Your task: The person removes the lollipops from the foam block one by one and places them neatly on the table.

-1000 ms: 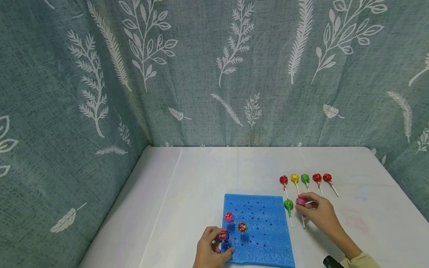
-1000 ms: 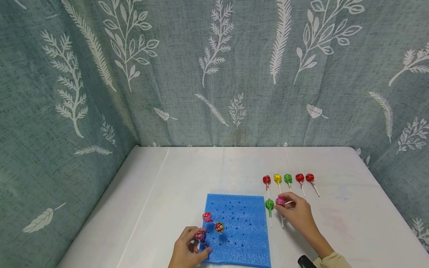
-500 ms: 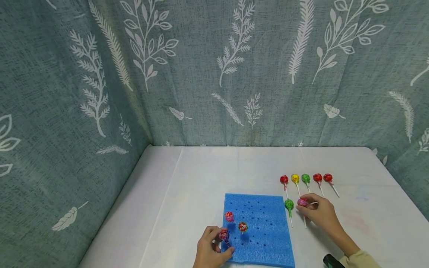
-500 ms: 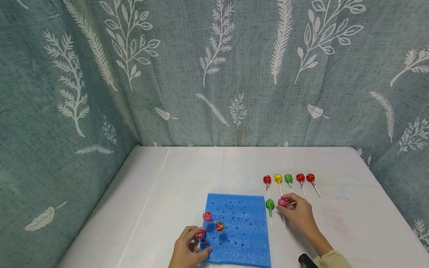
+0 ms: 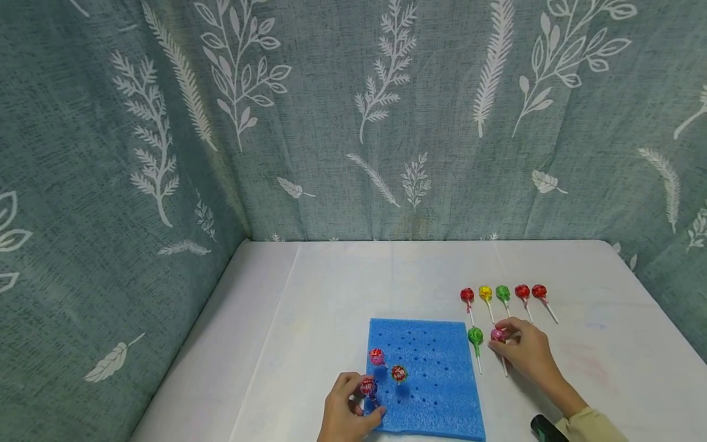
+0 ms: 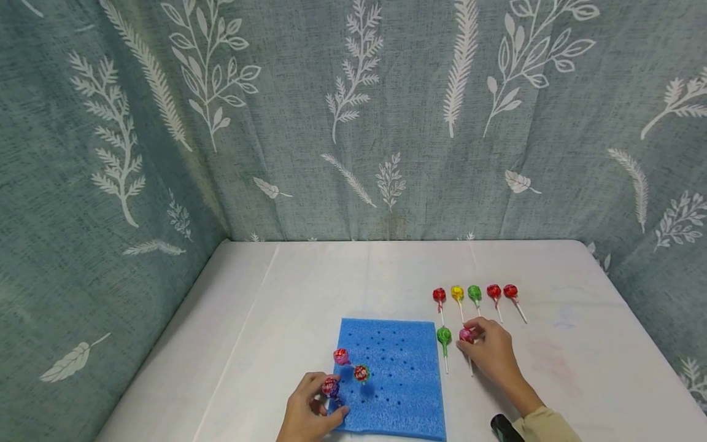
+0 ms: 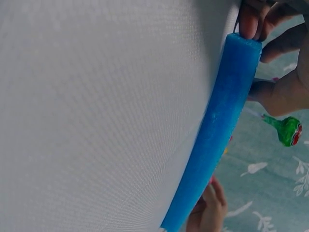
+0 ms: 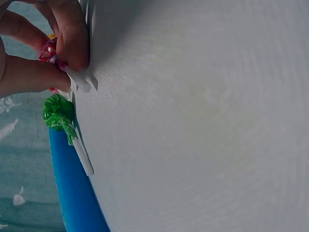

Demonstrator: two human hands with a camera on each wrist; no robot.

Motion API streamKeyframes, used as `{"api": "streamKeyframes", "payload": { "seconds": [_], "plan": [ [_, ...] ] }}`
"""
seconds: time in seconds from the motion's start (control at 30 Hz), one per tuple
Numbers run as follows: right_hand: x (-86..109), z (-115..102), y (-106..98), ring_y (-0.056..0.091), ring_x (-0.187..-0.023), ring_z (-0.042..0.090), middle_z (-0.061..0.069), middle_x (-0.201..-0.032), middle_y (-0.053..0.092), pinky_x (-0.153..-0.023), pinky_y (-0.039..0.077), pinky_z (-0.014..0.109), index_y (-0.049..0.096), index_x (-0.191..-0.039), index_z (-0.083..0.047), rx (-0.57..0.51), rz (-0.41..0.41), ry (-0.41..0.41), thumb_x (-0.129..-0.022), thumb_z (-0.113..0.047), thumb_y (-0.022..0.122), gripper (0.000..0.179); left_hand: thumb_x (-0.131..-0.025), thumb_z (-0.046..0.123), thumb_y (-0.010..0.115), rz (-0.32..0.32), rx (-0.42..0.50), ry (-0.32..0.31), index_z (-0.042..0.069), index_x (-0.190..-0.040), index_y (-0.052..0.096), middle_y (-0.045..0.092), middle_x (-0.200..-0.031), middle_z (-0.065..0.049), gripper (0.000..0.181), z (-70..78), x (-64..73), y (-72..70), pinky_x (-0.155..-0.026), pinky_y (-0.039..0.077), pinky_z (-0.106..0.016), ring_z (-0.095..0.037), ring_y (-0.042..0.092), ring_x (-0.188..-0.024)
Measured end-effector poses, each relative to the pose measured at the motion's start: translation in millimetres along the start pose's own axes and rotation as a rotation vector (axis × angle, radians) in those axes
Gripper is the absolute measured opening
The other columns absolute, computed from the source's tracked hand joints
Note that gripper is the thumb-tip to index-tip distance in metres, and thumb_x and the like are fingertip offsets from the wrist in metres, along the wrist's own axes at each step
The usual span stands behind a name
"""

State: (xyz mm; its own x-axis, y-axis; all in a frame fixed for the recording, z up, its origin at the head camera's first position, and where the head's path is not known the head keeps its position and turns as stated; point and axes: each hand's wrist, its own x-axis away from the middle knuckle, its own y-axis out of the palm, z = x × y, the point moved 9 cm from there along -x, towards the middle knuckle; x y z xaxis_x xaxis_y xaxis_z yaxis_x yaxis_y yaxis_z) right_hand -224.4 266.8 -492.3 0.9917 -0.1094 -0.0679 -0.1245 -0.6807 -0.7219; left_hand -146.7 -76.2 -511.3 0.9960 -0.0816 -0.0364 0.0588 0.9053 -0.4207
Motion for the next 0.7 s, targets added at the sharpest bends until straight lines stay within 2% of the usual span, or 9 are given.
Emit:
{"api": "streamKeyframes", "payload": {
  "seconds": [0.37, 0.7],
  "plan": [
    [-2.1, 2.3, 3.8, 0.05, -0.064, 0.019, 0.019, -0.095, 0.059, -0.047, 0.045, 0.026, 0.059, -0.109, 0.004, -0.031, -0.06, 0.049, -0.076, -0.009, 0.077, 0.04, -0.067, 0.013, 0.083, -0.004, 0.005, 0.006, 0.002, -0.11, 0.066, 0.049, -0.101, -0.004, 0.048, 0.2, -0.4, 0.1, -0.053, 0.045, -0.02, -0.002, 0.045, -0.06],
    [-1.9, 5.5, 4.4, 0.05, -0.064, 0.019, 0.024, -0.101, 0.059, -0.046, 0.044, 0.025, 0.058, -0.112, 0.005, -0.047, -0.071, 0.058, -0.078, -0.012, 0.075, 0.041, -0.067, 0.014, 0.083, -0.003, 0.007, 0.005, 0.003, -0.11, 0.066, 0.049, -0.101, -0.004, 0.048, -1.1, 0.1, 0.1, -0.053, 0.045, -0.02, -0.003, 0.045, -0.06]
  ]
}}
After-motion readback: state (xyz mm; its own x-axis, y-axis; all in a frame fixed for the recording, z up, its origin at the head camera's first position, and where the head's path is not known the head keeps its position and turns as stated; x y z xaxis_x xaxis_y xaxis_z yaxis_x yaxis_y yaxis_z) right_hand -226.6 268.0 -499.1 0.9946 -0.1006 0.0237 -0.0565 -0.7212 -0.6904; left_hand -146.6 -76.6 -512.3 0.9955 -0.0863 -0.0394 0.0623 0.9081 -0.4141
